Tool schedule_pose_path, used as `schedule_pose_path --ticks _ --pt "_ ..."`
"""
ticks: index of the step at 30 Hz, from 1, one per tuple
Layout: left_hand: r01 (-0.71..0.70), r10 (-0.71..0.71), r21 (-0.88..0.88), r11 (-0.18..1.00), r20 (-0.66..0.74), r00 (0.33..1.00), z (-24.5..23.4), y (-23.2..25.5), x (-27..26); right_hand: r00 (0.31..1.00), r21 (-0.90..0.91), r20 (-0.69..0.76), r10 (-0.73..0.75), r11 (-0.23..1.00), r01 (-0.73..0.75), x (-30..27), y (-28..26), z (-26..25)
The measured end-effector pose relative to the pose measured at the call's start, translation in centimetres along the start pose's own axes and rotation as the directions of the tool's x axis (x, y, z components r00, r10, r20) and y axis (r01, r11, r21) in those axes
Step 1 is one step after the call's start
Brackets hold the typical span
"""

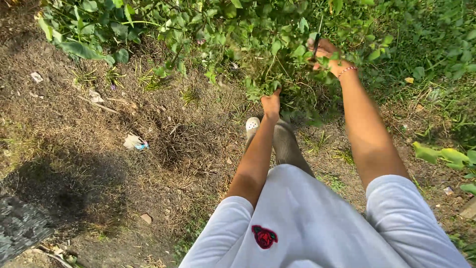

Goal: Pruning and collecting leaves from a plant in an outdoor backyard area using scissors.

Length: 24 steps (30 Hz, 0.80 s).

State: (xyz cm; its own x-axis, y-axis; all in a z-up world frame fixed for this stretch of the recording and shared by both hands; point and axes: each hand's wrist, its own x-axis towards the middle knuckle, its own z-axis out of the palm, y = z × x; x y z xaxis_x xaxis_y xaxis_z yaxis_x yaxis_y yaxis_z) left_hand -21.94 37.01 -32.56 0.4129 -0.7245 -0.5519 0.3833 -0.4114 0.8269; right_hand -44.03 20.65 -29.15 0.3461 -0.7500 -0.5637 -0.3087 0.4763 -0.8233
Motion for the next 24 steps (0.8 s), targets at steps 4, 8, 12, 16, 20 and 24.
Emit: schedule_pose_path --ticks 4,8,12,16,20,24 --pt "0.226 -0.225 -0.069 0.972 0.028 0.974 3.3 3.5 -0.8 0.99 0.114 0.071 0.123 0.985 -0.13 -3.0 -7.8 4.9" --pt "0.424 -0.364 -0.28 0.861 0.241 0.899 5.9 8.4 -1.9 0.983 -0.074 0.134 0.124 0.991 -0.115 -2.1 -8.2 5.5" --pt "0.256 -0.236 -0.187 0.948 0.121 0.964 4.5 -1.6 2.0 0.959 -0.308 0.206 0.194 0.943 -0.124 1.5 -10.2 2.6" --pt "0.193 -0.153 -0.277 0.941 0.157 0.976 4.5 1.7 -0.2 0.963 -0.695 0.124 0.238 0.714 -0.087 3.0 -13.2 -0.2" --pt "0.358 -0.344 -0.163 0.919 0.11 0.933 4.1 2.7 -1.1 0.932 -0.843 0.146 0.331 0.536 -0.058 2.8 -17.4 0.3" --pt "0.25 -0.211 -0.183 0.951 0.211 0.955 3.6 -2.0 0.3 0.943 -0.855 0.217 0.254 0.516 0.058 8.9 -11.1 0.1"
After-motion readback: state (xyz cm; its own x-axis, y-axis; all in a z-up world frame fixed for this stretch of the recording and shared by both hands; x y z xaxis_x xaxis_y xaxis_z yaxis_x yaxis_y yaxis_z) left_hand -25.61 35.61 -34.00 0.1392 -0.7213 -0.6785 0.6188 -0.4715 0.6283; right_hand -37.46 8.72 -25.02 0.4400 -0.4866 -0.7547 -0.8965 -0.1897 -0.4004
